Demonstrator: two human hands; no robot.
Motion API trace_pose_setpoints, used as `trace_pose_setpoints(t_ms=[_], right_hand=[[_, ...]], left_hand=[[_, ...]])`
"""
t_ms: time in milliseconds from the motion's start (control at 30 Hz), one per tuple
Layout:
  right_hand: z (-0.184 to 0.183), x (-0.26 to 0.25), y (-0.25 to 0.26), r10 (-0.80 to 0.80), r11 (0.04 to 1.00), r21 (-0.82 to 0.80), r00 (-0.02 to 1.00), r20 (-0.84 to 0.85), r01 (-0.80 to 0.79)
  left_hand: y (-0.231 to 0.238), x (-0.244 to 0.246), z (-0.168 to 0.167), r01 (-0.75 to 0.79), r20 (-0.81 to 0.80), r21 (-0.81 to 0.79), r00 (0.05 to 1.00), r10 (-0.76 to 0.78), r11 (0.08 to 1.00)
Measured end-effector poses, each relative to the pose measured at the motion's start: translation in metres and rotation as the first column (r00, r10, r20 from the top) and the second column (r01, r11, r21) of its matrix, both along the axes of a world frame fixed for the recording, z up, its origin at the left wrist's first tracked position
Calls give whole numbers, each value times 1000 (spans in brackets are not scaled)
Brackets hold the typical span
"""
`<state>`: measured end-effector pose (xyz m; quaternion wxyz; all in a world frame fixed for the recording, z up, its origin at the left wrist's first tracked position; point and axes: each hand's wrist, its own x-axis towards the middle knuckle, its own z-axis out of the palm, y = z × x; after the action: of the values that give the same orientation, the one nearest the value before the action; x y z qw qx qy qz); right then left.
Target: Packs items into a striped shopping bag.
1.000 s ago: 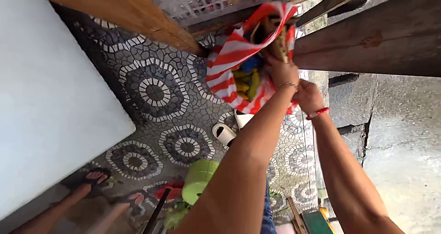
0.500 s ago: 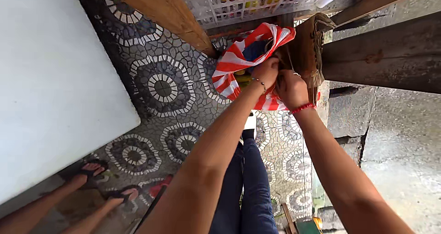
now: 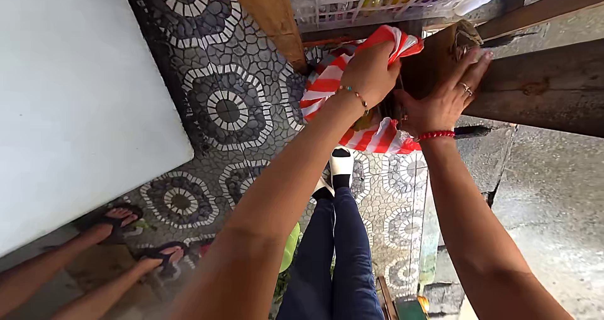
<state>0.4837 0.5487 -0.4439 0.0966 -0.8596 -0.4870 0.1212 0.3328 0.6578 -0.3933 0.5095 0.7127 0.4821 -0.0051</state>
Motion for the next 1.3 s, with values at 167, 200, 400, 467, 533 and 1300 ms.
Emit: trace_pose_setpoints(t_ms=[167, 200, 400, 467, 533, 1300], right_hand=[[1, -6, 14, -263, 960, -138, 954, -141, 244], [5, -13, 14, -267, 956, -169, 950, -162, 240], [-6, -55, 10, -268, 882, -451, 935, -234, 140], [-1, -50, 7, -325, 807, -564, 930, -174, 176], [9, -41, -15, -324, 803, -569, 932, -165, 178], [-2, -26, -135, -413, 910, -27, 900, -141, 413]], left_hand=[[13, -8, 5, -276, 263, -301, 896, 357, 913], [12, -10, 5, -313, 282, -355, 863, 420, 881], [3, -15, 5, -277, 350, -617, 741, 573, 736], [0, -19, 7, -273, 305, -674, 744, 595, 687], [0, -24, 10, -274, 286, -702, 737, 613, 657], [-38, -45, 27, -319, 430, 116, 870, 241, 941]])
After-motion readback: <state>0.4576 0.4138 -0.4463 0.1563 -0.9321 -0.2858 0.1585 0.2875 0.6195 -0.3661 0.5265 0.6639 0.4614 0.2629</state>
